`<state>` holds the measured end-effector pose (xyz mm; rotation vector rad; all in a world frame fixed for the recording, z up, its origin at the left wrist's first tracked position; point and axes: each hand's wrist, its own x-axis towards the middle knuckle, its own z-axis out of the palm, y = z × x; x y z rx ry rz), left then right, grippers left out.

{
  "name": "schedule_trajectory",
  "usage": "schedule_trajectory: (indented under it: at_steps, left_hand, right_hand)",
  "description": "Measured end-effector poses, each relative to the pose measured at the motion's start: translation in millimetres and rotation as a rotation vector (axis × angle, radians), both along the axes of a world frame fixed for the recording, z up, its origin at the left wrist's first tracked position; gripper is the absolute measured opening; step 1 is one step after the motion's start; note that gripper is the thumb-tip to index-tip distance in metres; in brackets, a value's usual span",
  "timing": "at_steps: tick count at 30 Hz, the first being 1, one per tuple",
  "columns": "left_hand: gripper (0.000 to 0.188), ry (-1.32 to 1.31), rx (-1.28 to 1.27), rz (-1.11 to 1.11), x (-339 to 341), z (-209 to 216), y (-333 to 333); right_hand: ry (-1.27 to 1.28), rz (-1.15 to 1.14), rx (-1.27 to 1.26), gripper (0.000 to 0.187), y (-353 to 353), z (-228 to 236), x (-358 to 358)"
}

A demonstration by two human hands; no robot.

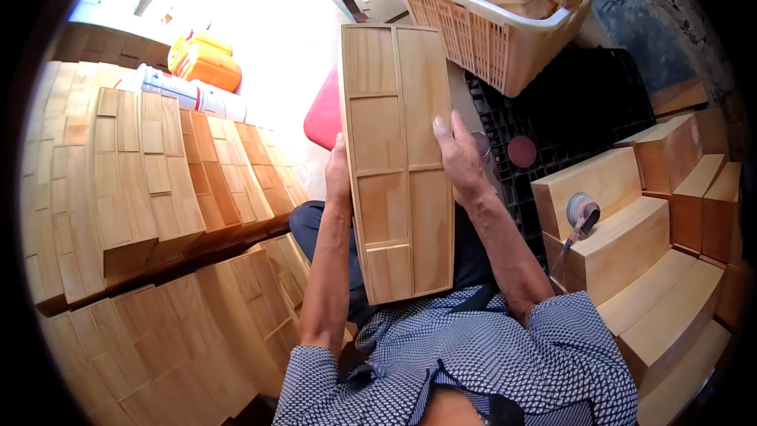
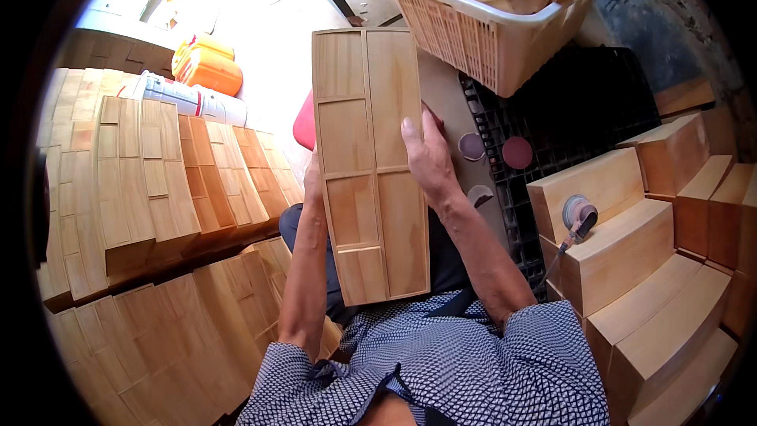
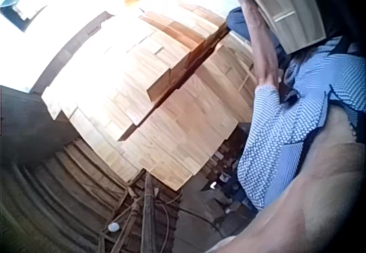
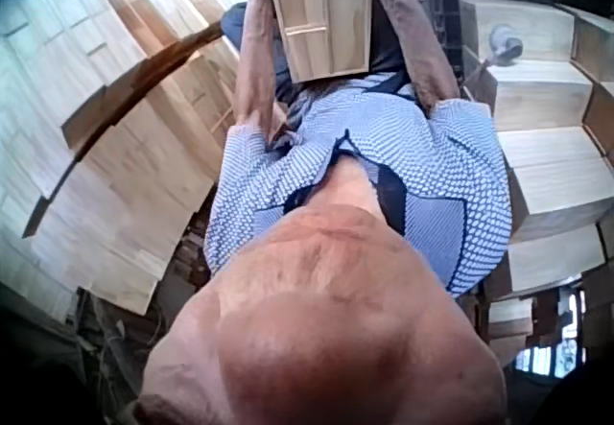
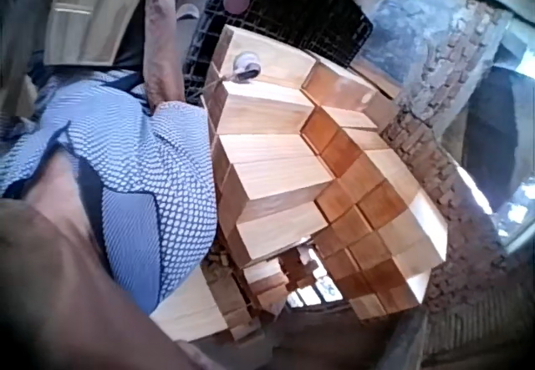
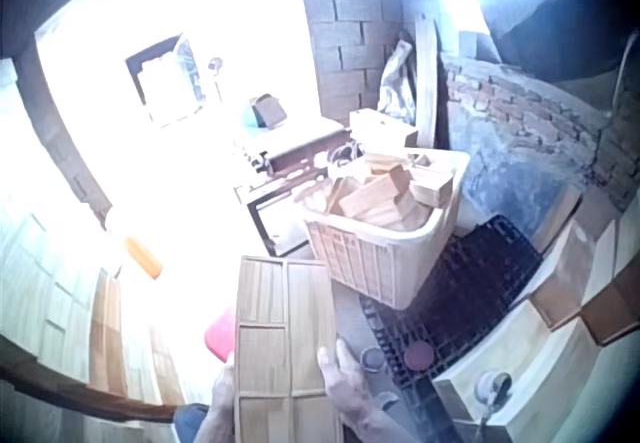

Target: The person fits wooden drawers into a larger box frame, uses a power sander on the box edges, and hammers a wooden part at a workbench.

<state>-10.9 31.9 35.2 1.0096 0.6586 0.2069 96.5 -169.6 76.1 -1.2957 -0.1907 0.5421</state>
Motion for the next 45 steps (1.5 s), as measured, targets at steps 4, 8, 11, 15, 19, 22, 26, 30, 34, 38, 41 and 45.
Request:
schedule_trajectory:
  at_steps: [4, 8, 11, 15, 19, 22, 26, 30, 34, 38, 41, 45]
  left_hand:
    - [0.055, 0.005, -0.050, -0.019, -6, 1, -1]
    - [0.055, -0.043, -0.038, -0.030, -9, -1, 6]
    - [0.057, -0.206, -0.079, -0.016, -2, 6, 17]
    - [0.059, -0.284, -0.135, -0.046, 20, 50, 39]
    - [0.050, -0.081, 0.185, 0.106, 50, 58, 77]
    - [0.050, -0.024, 0.109, 0.076, 70, 52, 100]
    - [0.050, 0.019, 0.308, 0.089, 85, 39, 107]
    - [0.045, -0.003, 0.412, 0.077, 89, 29, 104]
    - [0.047, 0.043, 0.626, 0.072, 89, 22, 112]
    - [0.049, 0.045, 0.691, 0.096, 84, 16, 122]
    - [0.057, -0.005, 0.552, 0.054, 81, 19, 110]
    - [0.067, -0.052, 0.439, 0.032, 73, 41, 71]
  right_hand:
    - [0.018, 0.058, 0.000, 0.059, 9, -3, -2]
    - [-0.076, 0.047, -0.059, 0.058, 26, -10, -5]
    - [-0.050, 0.089, 0.023, 0.061, 37, -6, -1]
    - [-0.128, 0.133, -0.038, 0.064, 52, 5, -4]
    - [-0.257, 0.074, -0.143, 0.066, 61, -6, -18]
    - [-0.358, 0.054, -0.166, 0.067, 62, -13, -20]
    - [-0.345, 0.120, -0.240, 0.068, 58, -12, -19]
    - [-0.301, 0.097, -0.228, 0.067, 55, -17, -19]
    - [-0.275, 0.090, -0.197, 0.067, 56, -19, -20]
    - [-0.294, 0.090, -0.223, 0.066, 62, -14, -24]
    - [-0.321, 0.086, -0.226, 0.065, 59, -12, -23]
    - [-0.379, 0.044, -0.273, 0.064, 45, -26, -14]
